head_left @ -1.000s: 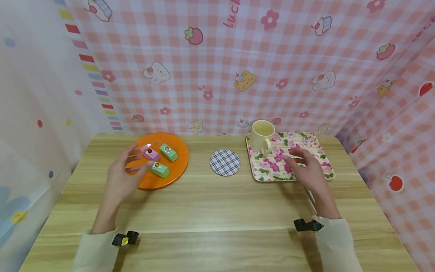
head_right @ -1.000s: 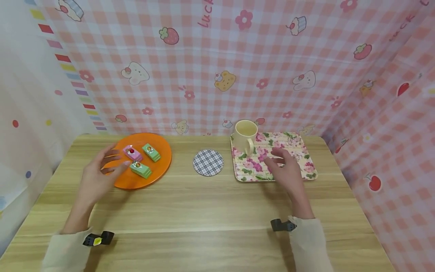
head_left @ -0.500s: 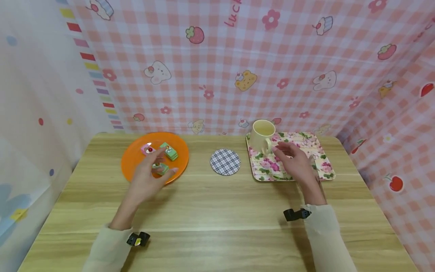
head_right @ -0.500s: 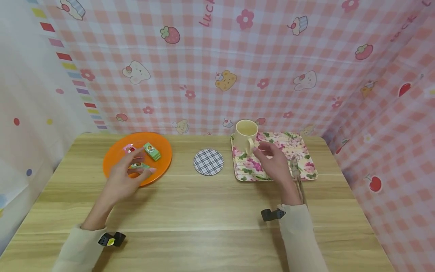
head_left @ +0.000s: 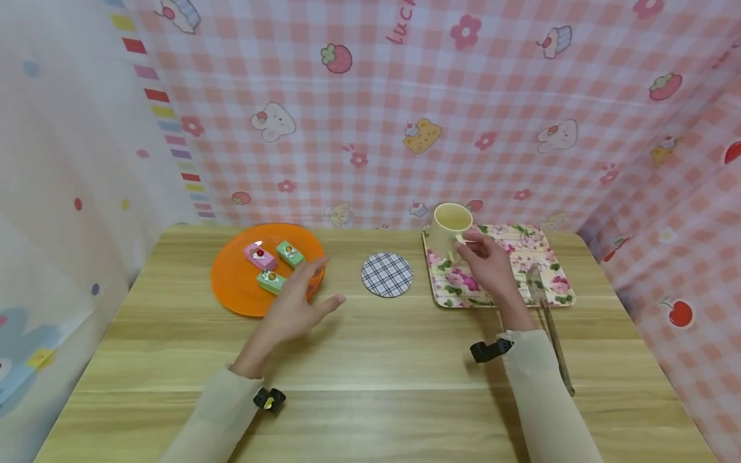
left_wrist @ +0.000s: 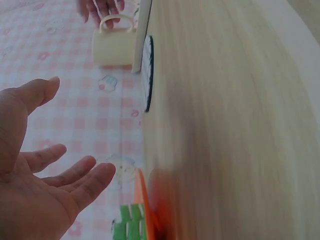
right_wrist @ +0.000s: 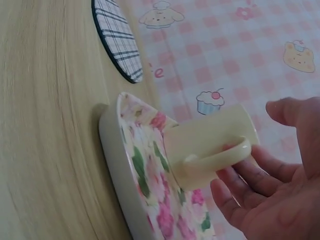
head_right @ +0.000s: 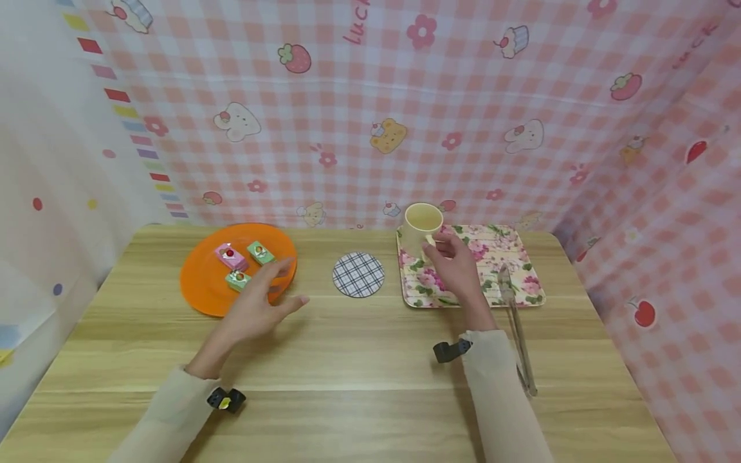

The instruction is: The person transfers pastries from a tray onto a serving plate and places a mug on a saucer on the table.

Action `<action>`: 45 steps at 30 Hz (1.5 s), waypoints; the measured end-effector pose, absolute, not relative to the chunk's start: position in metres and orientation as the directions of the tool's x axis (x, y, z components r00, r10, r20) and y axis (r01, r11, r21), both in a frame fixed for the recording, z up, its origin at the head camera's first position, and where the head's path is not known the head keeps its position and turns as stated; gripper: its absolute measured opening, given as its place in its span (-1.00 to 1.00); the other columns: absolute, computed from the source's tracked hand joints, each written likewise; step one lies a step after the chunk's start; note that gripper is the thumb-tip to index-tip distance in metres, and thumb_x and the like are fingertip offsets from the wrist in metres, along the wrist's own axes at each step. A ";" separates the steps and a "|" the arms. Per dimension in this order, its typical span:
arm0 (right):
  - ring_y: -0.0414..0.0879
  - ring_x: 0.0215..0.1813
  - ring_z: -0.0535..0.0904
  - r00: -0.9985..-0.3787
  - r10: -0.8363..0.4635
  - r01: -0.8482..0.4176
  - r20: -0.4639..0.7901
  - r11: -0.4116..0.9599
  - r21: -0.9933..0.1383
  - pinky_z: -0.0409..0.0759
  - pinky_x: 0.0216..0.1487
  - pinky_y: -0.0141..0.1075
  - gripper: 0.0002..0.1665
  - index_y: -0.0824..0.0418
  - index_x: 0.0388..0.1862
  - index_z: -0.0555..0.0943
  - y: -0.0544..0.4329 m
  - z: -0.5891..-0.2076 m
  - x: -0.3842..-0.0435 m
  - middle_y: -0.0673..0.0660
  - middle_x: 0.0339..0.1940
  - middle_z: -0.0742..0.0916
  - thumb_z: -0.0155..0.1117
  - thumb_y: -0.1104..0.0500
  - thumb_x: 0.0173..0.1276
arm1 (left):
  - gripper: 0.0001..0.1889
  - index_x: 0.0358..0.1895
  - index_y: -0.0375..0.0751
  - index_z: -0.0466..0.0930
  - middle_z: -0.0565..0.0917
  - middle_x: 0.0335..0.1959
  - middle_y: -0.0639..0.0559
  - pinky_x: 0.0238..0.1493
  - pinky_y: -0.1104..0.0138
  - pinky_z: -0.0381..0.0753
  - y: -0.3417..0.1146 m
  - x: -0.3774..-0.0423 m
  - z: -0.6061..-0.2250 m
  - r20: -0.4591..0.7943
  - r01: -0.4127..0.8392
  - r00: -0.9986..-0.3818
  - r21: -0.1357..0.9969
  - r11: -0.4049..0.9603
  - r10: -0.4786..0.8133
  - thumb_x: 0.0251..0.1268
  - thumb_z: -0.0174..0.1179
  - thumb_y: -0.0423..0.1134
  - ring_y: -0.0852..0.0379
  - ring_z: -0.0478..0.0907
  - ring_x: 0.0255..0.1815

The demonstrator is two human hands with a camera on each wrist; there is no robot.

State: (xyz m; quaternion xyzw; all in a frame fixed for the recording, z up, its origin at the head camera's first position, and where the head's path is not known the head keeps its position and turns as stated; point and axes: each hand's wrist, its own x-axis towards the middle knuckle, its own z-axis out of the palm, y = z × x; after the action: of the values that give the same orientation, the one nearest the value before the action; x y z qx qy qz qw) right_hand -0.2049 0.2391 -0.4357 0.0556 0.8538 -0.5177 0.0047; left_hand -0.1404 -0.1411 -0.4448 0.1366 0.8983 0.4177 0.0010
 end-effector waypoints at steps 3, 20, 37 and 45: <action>0.11 0.14 0.56 -0.989 0.126 0.121 -0.073 0.429 -0.895 0.56 -0.22 -0.38 -0.30 0.11 0.38 0.46 0.236 -0.439 -0.208 0.23 0.24 0.66 0.23 -0.28 0.48 | -0.12 0.58 -0.05 0.22 0.44 0.42 -0.21 0.45 -0.16 0.51 -0.134 -0.145 -0.448 0.101 0.240 -0.962 0.750 0.616 0.252 0.27 0.42 0.11 -0.22 0.45 0.39; -0.02 0.00 0.60 -0.964 0.209 0.220 -0.162 0.297 -0.929 0.67 0.02 -0.18 -0.48 0.20 0.06 0.55 0.225 -0.453 -0.219 0.10 -0.01 0.72 0.08 -0.24 0.59 | -0.15 0.58 -0.07 0.22 0.39 0.49 -0.17 0.45 -0.10 0.55 -0.098 -0.171 -0.466 0.079 0.223 -0.961 0.792 0.568 0.266 0.29 0.44 -0.04 -0.22 0.43 0.44; -0.14 -0.10 0.53 -0.986 0.134 0.114 -0.103 0.077 -0.991 0.66 0.11 -0.15 -0.58 0.34 0.07 0.49 0.223 -0.459 -0.223 -0.02 -0.25 0.61 -0.02 -0.02 0.68 | -0.11 0.56 -0.14 0.27 0.37 0.52 -0.16 0.63 -0.01 0.31 -0.075 -0.198 -0.480 0.020 0.177 -0.961 0.812 0.556 0.276 0.18 0.52 -0.15 -0.14 0.30 0.54; -0.10 -0.15 0.53 -0.974 0.190 0.127 -0.125 -0.003 -0.992 0.69 0.03 -0.23 -0.72 0.31 -0.11 0.46 0.220 -0.457 -0.223 0.02 -0.32 0.59 -0.01 0.09 0.68 | -0.02 0.58 -0.18 0.24 0.39 0.49 -0.19 0.62 -0.04 0.32 -0.065 -0.203 -0.484 -0.014 0.159 -0.962 0.787 0.597 0.274 0.06 0.56 -0.23 -0.16 0.31 0.50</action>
State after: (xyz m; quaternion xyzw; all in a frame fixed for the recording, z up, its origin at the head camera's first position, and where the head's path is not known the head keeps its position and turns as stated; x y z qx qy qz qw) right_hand -0.2226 0.2203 -0.4574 0.1123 0.7055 -0.6993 -0.0226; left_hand -0.2025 -0.0646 -0.4842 0.1213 0.8910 0.4323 0.0666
